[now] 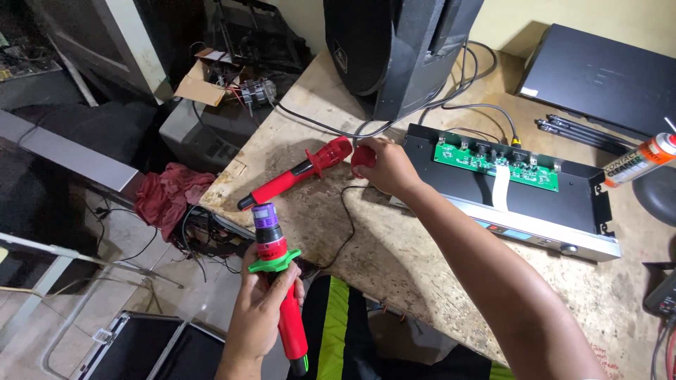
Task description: Disassembling a microphone head using a screwdriver on a repair bench to access internal components.
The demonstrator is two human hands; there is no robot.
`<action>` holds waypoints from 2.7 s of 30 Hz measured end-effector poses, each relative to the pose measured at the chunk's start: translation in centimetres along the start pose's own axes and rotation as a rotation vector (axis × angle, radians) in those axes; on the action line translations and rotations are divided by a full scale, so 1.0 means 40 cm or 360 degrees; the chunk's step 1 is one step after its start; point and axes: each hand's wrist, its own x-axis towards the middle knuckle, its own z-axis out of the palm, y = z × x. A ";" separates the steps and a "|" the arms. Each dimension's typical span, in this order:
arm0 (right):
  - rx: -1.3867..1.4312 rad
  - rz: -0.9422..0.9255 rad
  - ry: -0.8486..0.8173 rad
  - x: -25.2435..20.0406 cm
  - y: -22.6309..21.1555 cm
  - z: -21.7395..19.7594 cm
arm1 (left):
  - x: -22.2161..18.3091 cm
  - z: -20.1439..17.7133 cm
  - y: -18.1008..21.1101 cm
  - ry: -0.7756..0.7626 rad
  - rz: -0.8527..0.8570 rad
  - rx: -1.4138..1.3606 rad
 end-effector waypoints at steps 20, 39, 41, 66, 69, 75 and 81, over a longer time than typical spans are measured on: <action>0.1392 0.0611 0.0072 -0.153 -0.015 -0.169 | 0.055 0.028 -0.120 0.0011 0.0410 0.0087; 0.2282 0.0807 -0.0378 -0.511 -0.230 -0.190 | 0.029 0.220 -0.279 0.0462 0.0583 0.0699; 0.2147 0.0755 -0.0434 -0.535 -0.242 -0.240 | 0.011 0.237 -0.267 0.0393 0.0561 0.0604; 0.0289 0.0932 0.0951 -0.203 0.570 -0.644 | 0.094 0.233 -0.244 0.0153 0.0341 0.0517; 0.0138 0.1157 0.0733 -0.170 0.637 -0.652 | 0.196 0.131 -0.286 0.0098 0.0235 0.0607; -0.0216 0.1474 0.0433 -0.141 0.774 -0.625 | 0.233 0.110 -0.272 0.0055 0.0190 0.0452; -0.0172 0.1534 0.0379 -0.168 0.802 -0.603 | 0.197 0.185 -0.241 -0.0070 0.0295 0.0348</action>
